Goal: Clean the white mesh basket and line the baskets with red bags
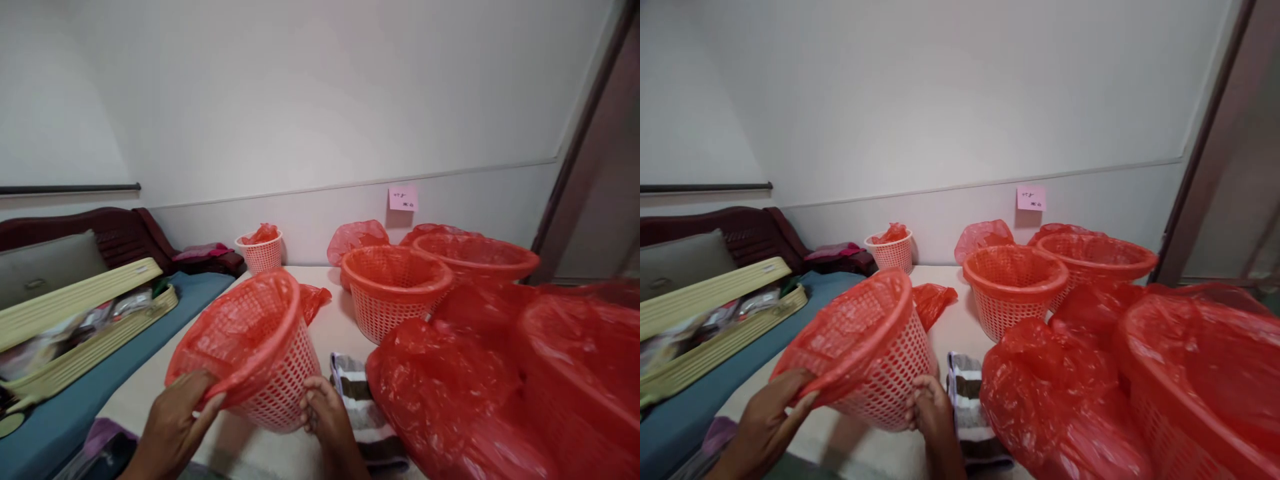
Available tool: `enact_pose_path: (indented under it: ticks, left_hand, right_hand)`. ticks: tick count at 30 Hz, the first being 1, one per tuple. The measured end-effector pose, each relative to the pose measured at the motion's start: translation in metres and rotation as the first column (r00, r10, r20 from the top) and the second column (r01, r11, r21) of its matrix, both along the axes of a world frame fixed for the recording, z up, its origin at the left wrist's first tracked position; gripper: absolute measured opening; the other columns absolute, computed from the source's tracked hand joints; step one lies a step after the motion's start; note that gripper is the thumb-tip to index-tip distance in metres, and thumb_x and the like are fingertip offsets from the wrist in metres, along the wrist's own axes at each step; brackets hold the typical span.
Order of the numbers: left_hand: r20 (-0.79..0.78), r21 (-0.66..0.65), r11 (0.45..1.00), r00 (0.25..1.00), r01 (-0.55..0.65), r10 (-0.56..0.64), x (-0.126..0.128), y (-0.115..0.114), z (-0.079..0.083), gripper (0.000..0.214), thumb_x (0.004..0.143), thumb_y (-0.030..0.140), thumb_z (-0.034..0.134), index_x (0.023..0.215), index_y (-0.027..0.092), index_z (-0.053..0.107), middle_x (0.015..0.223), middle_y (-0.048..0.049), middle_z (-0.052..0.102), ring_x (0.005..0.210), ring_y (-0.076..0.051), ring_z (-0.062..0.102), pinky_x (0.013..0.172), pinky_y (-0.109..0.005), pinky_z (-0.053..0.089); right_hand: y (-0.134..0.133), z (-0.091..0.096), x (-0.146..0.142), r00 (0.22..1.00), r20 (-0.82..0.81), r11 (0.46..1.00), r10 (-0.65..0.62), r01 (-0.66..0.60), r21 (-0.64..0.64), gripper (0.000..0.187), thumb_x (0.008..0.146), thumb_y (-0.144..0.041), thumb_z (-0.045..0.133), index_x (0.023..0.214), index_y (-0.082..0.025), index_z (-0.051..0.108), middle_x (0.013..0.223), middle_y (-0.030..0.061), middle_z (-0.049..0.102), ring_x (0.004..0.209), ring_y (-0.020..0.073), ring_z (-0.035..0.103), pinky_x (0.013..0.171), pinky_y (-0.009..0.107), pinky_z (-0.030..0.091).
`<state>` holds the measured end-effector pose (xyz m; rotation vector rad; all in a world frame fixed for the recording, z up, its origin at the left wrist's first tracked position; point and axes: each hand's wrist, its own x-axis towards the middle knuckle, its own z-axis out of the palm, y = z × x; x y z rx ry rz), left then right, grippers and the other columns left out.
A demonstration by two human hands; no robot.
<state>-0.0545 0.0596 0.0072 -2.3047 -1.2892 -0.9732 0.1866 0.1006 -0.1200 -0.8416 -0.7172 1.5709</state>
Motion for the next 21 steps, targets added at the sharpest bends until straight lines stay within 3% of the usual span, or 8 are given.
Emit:
enact_pose_path:
  ticks: [4,7,11,14,17,21]
  left_hand:
    - [0.041,0.051,0.996,0.997,-0.067,0.065,-0.02,0.001,0.014,0.03,0.093,0.046,0.047,0.079,0.023,0.06,0.064,0.003,0.063,0.053,-0.013,0.06,0.05,-0.022,0.046]
    - [0.052,0.106,0.989,0.994,-0.105,0.1,-0.02,-0.002,0.016,0.033,0.093,0.05,0.046,0.08,0.024,0.062,0.067,0.0031,0.067,0.054,-0.013,0.064,0.049,-0.022,0.047]
    - [0.018,0.076,0.993,0.996,-0.087,0.085,-0.008,-0.007,0.003,0.035,0.093,0.05,0.045,0.077,0.024,0.062,0.065,0.0016,0.066,0.056,-0.015,0.064,0.05,-0.024,0.049]
    - [-0.062,0.065,0.997,0.997,-0.043,0.047,0.003,-0.009,-0.008,0.036,0.093,0.049,0.046,0.072,0.023,0.059,0.061,0.0013,0.061,0.052,-0.014,0.06,0.049,-0.024,0.047]
    - [-0.154,0.117,0.993,0.988,0.032,-0.014,0.014,-0.009,-0.009,0.037,0.094,0.047,0.046,0.069,0.022,0.056,0.056,0.0027,0.056,0.047,-0.012,0.055,0.046,-0.023,0.043]
    - [-0.218,0.181,0.976,0.972,0.124,-0.083,0.022,-0.006,-0.003,0.029,0.095,0.041,0.048,0.077,0.021,0.057,0.059,0.0024,0.058,0.051,-0.01,0.055,0.051,-0.02,0.043]
  right_hand:
    - [0.004,-0.001,-0.014,0.981,0.194,0.999,0.025,-0.029,0.015,0.029,0.06,-0.038,0.057,0.083,-0.021,0.051,0.054,-0.0057,0.055,0.042,0.0102,0.049,0.039,0.019,0.03]
    - [0.006,-0.003,-0.019,0.967,0.255,0.999,0.019,-0.026,0.025,0.02,0.062,-0.032,0.05,0.079,-0.021,0.05,0.054,-0.0061,0.053,0.042,0.0104,0.048,0.039,0.019,0.028]
    - [0.006,-0.007,-0.018,0.933,0.359,0.998,-0.034,0.012,0.062,0.003,0.065,-0.024,0.045,0.067,-0.022,0.045,0.051,-0.0059,0.048,0.046,0.0106,0.046,0.043,0.021,0.029]
    - [0.004,-0.014,-0.018,0.899,0.43,0.993,-0.087,0.042,0.113,0.008,0.07,-0.02,0.047,0.064,-0.023,0.043,0.052,-0.0058,0.046,0.05,0.0113,0.045,0.047,0.022,0.03]
    - [0.003,-0.023,-0.021,0.823,0.553,0.987,-0.134,0.062,0.147,0.014,0.074,-0.018,0.049,0.064,-0.024,0.041,0.054,-0.0054,0.047,0.052,0.0129,0.047,0.05,0.024,0.031]
    - [0.004,-0.031,-0.023,0.654,0.739,0.98,-0.163,0.023,0.196,0.012,0.079,-0.014,0.046,0.071,-0.023,0.047,0.061,-0.0027,0.055,0.059,0.0153,0.053,0.054,0.025,0.035]
